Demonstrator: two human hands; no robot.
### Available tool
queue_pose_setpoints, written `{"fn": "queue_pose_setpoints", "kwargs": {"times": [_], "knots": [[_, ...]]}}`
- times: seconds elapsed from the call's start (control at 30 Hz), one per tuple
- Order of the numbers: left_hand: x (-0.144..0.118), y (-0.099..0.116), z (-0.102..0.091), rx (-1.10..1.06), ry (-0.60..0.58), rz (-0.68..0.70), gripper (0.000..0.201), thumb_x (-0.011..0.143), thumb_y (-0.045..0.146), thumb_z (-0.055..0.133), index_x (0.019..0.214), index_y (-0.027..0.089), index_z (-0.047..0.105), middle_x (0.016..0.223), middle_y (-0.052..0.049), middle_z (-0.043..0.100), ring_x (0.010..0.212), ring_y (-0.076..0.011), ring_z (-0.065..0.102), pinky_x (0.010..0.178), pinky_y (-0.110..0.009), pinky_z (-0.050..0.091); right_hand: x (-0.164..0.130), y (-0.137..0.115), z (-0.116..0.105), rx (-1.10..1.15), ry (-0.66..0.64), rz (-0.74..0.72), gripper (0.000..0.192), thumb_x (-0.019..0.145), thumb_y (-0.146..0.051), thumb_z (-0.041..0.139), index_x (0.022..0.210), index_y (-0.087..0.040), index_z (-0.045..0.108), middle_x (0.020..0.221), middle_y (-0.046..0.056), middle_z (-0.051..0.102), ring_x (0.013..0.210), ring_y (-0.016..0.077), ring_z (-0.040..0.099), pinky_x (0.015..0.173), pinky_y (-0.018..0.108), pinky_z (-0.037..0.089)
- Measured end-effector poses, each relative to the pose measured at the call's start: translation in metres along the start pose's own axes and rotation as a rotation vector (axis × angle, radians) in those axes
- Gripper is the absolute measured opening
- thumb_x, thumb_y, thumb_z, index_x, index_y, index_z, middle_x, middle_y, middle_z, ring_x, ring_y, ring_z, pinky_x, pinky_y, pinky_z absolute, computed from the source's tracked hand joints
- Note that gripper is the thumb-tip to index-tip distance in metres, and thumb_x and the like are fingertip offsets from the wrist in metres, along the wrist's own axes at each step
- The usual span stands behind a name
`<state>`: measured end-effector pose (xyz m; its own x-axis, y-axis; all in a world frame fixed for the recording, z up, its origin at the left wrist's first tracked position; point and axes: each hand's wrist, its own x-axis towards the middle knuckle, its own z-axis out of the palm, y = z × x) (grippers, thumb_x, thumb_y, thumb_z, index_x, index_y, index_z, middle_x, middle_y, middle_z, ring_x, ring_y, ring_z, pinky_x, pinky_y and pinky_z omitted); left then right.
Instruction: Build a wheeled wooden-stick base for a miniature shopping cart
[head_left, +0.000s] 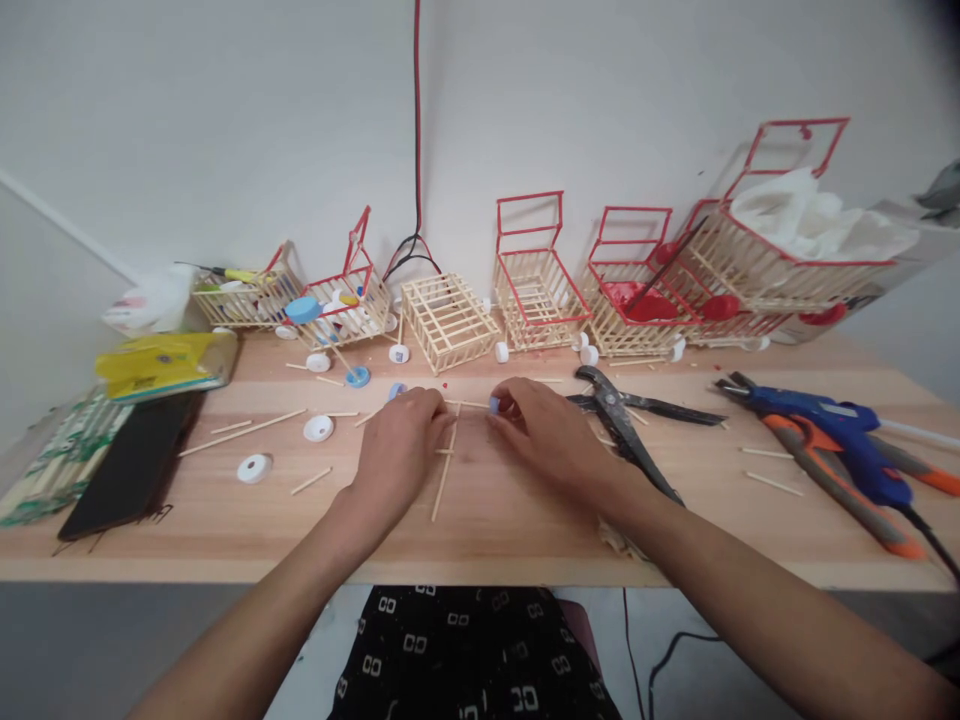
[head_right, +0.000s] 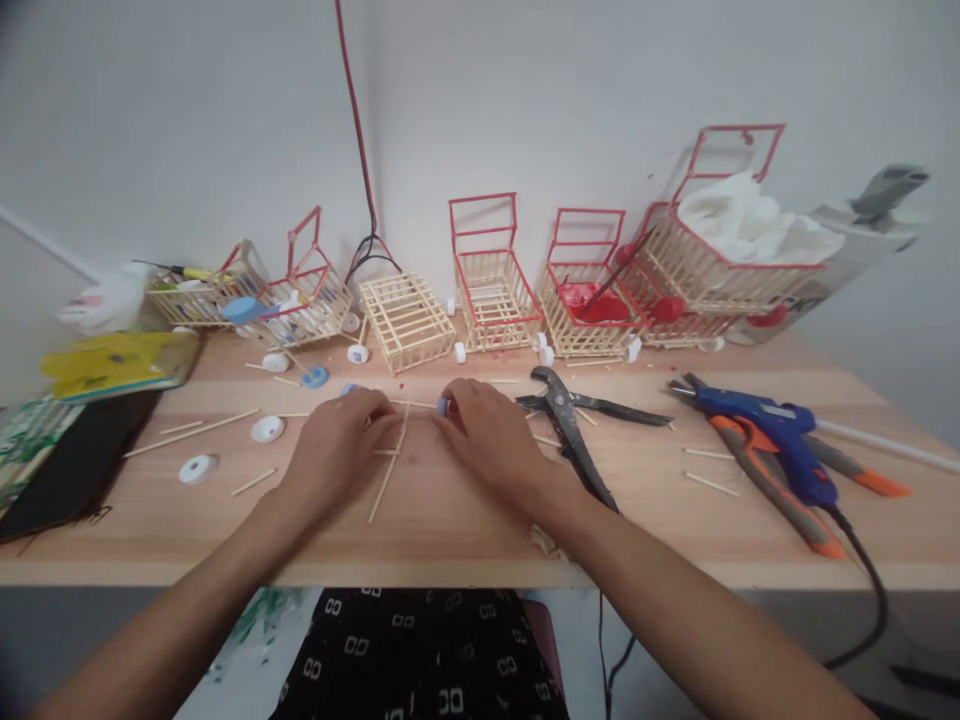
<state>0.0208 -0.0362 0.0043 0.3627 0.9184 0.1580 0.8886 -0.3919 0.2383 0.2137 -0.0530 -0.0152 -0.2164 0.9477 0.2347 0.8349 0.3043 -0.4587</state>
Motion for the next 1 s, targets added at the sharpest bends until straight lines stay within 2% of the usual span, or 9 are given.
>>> {"fn": "queue_pose_setpoints", "kwargs": {"times": [0.17, 0.3, 0.57, 1.0], "knots": [[-0.004, -0.015, -0.012, -0.064, 0.111, -0.011, 0.015, 0.089, 0.021, 0.050, 0.083, 0.018, 0.063, 0.084, -0.003, 0.067, 0.081, -0.0189, 0.059, 0.071, -0.029, 0.040, 0.000, 0.001, 0.001, -0.009, -0.012, 0.013, 0.010, 0.086, -0.025, 0.055, 0.094, -0.019, 0.054, 0.090, 0.006, 0.062, 0.082, 0.0191, 0.056, 0.072, 0.031, 0.042], [-0.009, -0.017, -0.010, -0.100, 0.056, -0.002, 0.015, 0.088, 0.024, 0.053, 0.085, 0.020, 0.067, 0.085, -0.003, 0.069, 0.079, -0.0185, 0.061, 0.070, -0.029, 0.041, 0.000, 0.003, 0.003, -0.017, -0.015, 0.007, 0.011, 0.086, -0.025, 0.055, 0.094, -0.018, 0.055, 0.091, 0.006, 0.062, 0.082, 0.0194, 0.056, 0.073, 0.032, 0.042], [0.000, 0.002, 0.007, -0.017, -0.061, -0.032, 0.019, 0.087, 0.032, 0.056, 0.079, 0.021, 0.069, 0.080, -0.003, 0.071, 0.076, -0.0208, 0.062, 0.061, -0.029, 0.037, 0.000, 0.006, 0.005, -0.007, -0.016, 0.001, 0.012, 0.087, -0.028, 0.055, 0.094, -0.019, 0.055, 0.090, 0.005, 0.062, 0.083, 0.0192, 0.057, 0.074, 0.031, 0.043], [0.009, 0.003, 0.011, -0.047, -0.045, -0.053, 0.024, 0.086, 0.027, 0.051, 0.069, 0.019, 0.064, 0.070, -0.004, 0.067, 0.069, -0.0207, 0.058, 0.059, -0.031, 0.035, 0.000, 0.005, 0.004, 0.006, -0.015, -0.008, 0.010, 0.087, -0.026, 0.055, 0.094, -0.019, 0.054, 0.091, 0.005, 0.062, 0.084, 0.0195, 0.057, 0.074, 0.031, 0.043]]}}
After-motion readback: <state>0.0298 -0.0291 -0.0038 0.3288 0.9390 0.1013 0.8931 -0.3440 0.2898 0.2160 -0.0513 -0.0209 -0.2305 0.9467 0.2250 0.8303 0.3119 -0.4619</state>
